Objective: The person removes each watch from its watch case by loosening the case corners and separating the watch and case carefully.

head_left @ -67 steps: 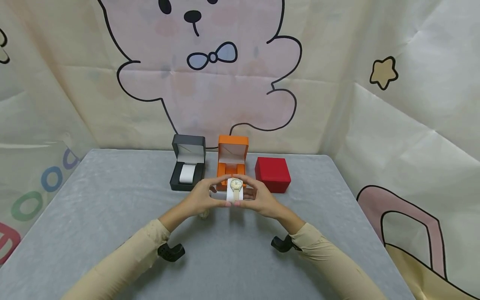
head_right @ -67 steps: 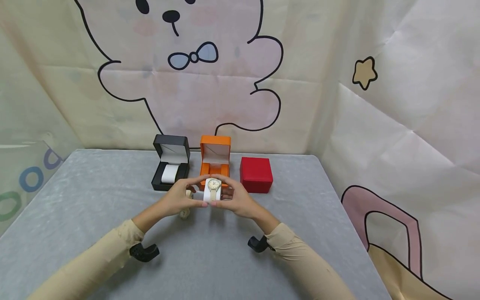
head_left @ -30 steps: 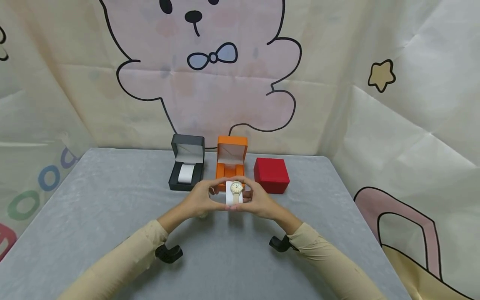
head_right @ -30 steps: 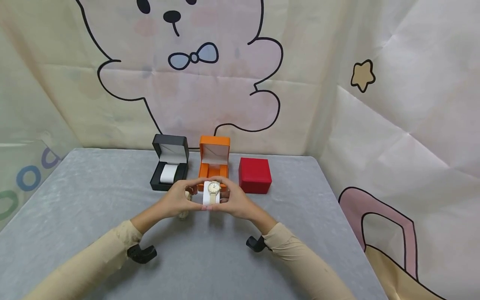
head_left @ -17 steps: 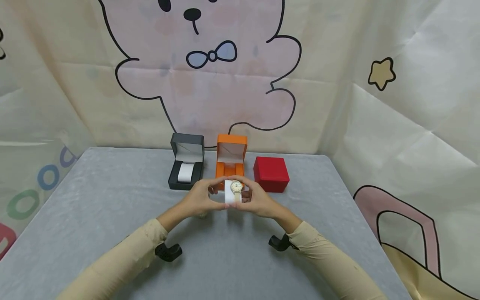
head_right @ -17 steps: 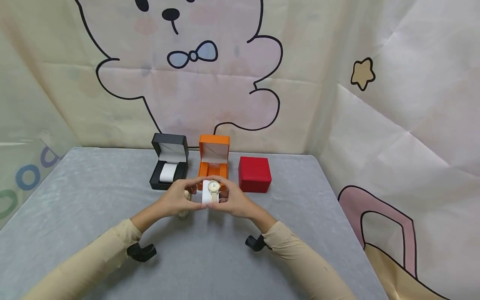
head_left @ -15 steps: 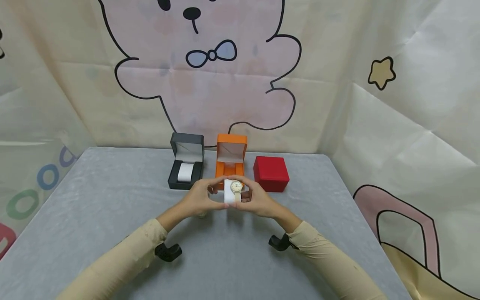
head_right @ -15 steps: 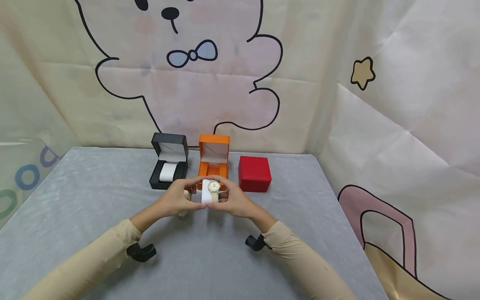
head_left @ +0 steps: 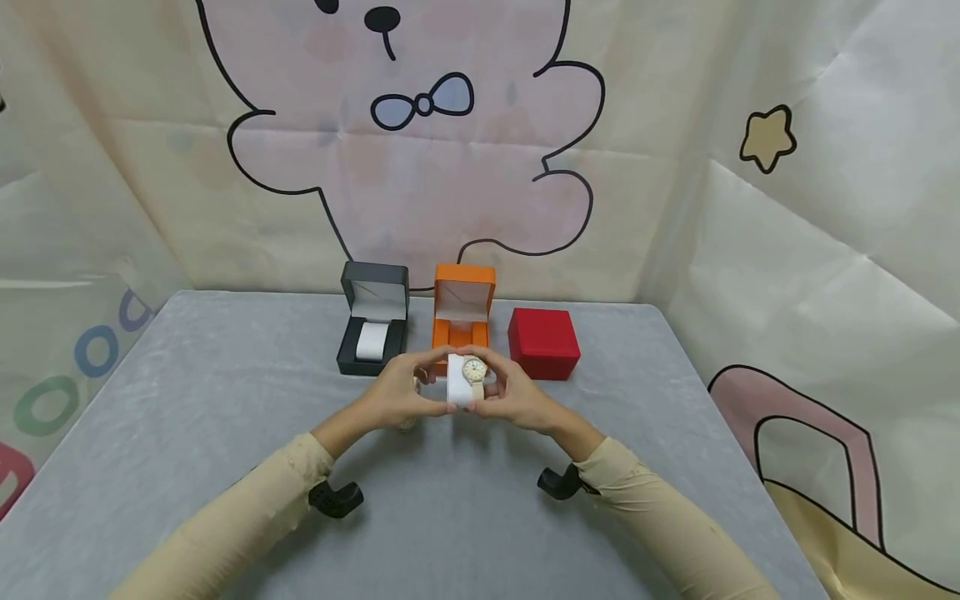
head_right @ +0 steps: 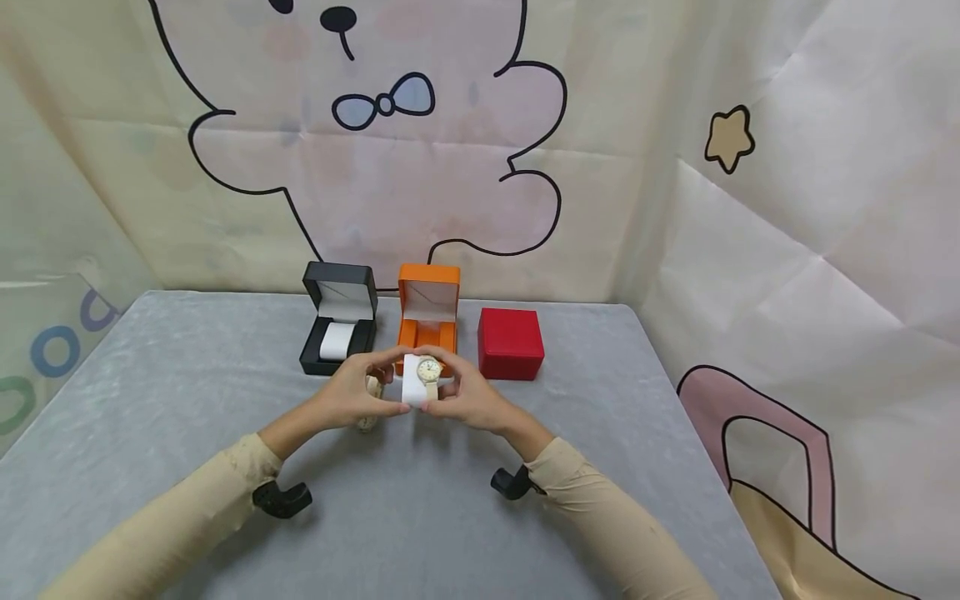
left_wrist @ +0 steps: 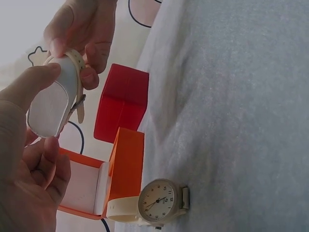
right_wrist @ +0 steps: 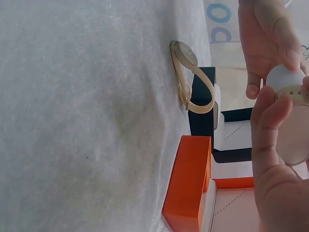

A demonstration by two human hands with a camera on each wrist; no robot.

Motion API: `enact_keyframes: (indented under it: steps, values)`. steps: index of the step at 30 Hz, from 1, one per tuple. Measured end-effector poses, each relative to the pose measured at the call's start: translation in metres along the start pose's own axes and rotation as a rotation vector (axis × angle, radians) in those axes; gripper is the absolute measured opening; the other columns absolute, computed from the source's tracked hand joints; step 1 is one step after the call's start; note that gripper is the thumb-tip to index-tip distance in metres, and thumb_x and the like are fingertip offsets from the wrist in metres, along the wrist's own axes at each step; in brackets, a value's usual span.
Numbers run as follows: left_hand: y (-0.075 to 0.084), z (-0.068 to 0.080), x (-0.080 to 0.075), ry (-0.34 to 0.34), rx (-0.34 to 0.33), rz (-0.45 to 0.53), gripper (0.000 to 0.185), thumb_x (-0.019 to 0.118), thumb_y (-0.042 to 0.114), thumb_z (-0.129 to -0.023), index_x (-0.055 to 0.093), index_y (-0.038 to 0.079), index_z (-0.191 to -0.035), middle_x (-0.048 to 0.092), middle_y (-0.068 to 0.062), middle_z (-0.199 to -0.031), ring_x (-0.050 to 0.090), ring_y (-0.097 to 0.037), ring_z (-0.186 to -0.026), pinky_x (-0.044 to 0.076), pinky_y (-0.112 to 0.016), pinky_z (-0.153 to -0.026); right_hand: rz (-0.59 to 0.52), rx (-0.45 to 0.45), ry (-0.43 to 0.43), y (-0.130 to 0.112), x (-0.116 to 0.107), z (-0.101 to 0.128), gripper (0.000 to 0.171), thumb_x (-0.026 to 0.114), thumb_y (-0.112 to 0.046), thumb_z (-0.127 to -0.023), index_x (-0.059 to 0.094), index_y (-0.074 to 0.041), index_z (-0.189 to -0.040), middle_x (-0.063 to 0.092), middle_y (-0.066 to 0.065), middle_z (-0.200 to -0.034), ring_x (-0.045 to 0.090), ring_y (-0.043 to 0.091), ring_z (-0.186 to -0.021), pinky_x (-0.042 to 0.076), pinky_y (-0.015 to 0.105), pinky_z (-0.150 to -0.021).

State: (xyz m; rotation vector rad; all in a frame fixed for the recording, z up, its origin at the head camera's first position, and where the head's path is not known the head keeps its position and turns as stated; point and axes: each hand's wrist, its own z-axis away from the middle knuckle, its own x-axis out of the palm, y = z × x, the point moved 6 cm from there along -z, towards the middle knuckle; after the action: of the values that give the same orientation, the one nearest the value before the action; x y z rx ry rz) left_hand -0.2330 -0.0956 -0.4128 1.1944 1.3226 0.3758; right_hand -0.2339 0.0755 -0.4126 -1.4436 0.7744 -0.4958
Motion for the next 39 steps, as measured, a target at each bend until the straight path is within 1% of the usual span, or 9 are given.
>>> enact_keyframes:
  steps: [3, 6, 11, 15, 18, 23, 29, 35, 39]
  values:
    - [-0.002, 0.001, 0.000, -0.020, -0.007, 0.021, 0.079, 0.089, 0.023, -0.076, 0.054, 0.010, -0.146, 0.070, -0.014, -0.110, 0.062, -0.038, -0.096, 0.054, -0.047, -0.078, -0.025, 0.014, -0.021, 0.000, 0.000, 0.000, 0.070, 0.070, 0.001, -0.090, 0.040, -0.016, -0.151, 0.045, 0.013, -0.144, 0.067, 0.031, -0.095, 0.061, 0.034, -0.082]
    - [-0.003, 0.001, 0.000, -0.051, -0.005, 0.045, 0.079, 0.088, 0.021, -0.077, 0.054, 0.011, -0.147, 0.070, -0.009, -0.115, 0.061, -0.038, -0.098, 0.053, -0.057, -0.086, -0.050, 0.029, -0.046, 0.000, 0.000, 0.001, 0.069, 0.071, -0.003, -0.090, 0.040, -0.017, -0.151, 0.042, 0.011, -0.147, 0.066, 0.033, -0.095, 0.061, 0.036, -0.082]
    - [-0.003, -0.002, -0.001, -0.073, 0.009, 0.051, 0.078, 0.090, 0.021, -0.076, 0.055, 0.012, -0.146, 0.070, -0.007, -0.123, 0.060, -0.034, -0.099, 0.053, -0.055, -0.090, -0.073, 0.033, -0.059, 0.000, -0.003, 0.001, 0.068, 0.072, -0.001, -0.090, 0.041, -0.015, -0.149, 0.041, 0.011, -0.146, 0.067, 0.032, -0.097, 0.061, 0.032, -0.077]
    - [-0.005, -0.001, -0.002, -0.062, -0.024, 0.051, 0.079, 0.091, 0.022, -0.075, 0.056, 0.013, -0.145, 0.068, -0.007, -0.129, 0.062, -0.036, -0.101, 0.053, -0.055, -0.088, -0.076, 0.040, -0.052, 0.000, -0.003, 0.000, 0.066, 0.073, 0.001, -0.089, 0.042, -0.013, -0.146, 0.043, 0.012, -0.142, 0.068, 0.031, -0.095, 0.059, 0.028, -0.074]
    - [-0.005, 0.000, -0.002, -0.054, -0.044, 0.039, 0.079, 0.091, 0.023, -0.074, 0.057, 0.014, -0.144, 0.068, -0.008, -0.129, 0.062, -0.033, -0.100, 0.054, -0.051, -0.085, -0.079, 0.039, -0.039, 0.001, -0.003, 0.000, 0.066, 0.075, 0.001, -0.088, 0.041, -0.011, -0.143, 0.045, 0.013, -0.138, 0.068, 0.033, -0.088, 0.059, 0.027, -0.071]
    - [-0.002, -0.001, -0.003, -0.016, -0.042, 0.011, 0.079, 0.091, 0.025, -0.074, 0.057, 0.012, -0.144, 0.071, -0.011, -0.117, 0.063, -0.029, -0.096, 0.051, -0.035, -0.077, -0.043, 0.015, 0.022, -0.001, -0.005, 0.000, 0.066, 0.076, 0.001, -0.086, 0.040, -0.009, -0.141, 0.048, 0.016, -0.137, 0.068, 0.038, -0.080, 0.058, 0.027, -0.067]
    - [0.002, -0.002, -0.006, 0.021, -0.022, -0.031, 0.079, 0.090, 0.026, -0.075, 0.056, 0.008, -0.145, 0.068, -0.018, -0.096, 0.061, -0.033, -0.090, 0.047, -0.031, -0.073, 0.018, 0.003, 0.057, -0.007, -0.005, -0.001, 0.068, 0.072, 0.002, -0.089, 0.042, -0.012, -0.148, 0.048, 0.016, -0.136, 0.063, 0.048, -0.077, 0.056, 0.026, -0.063]
    - [0.006, -0.002, -0.008, 0.034, 0.000, -0.078, 0.079, 0.090, 0.025, -0.075, 0.056, 0.007, -0.144, 0.070, -0.016, -0.096, 0.061, -0.024, -0.085, 0.048, -0.027, -0.070, 0.017, 0.000, 0.040, -0.010, -0.002, -0.003, 0.070, 0.067, 0.006, -0.089, 0.040, -0.011, -0.151, 0.050, 0.016, -0.125, 0.062, 0.035, -0.076, 0.051, 0.024, -0.058]
    - [0.006, 0.000, -0.011, 0.030, 0.010, -0.073, 0.079, 0.089, 0.024, -0.075, 0.056, 0.007, -0.145, 0.070, -0.011, -0.095, 0.060, -0.019, -0.084, 0.051, -0.030, -0.072, 0.016, 0.001, 0.022, -0.011, -0.001, -0.003, 0.072, 0.065, 0.006, -0.088, 0.040, -0.013, -0.153, 0.049, 0.014, -0.129, 0.063, 0.030, -0.087, 0.053, 0.024, -0.060]
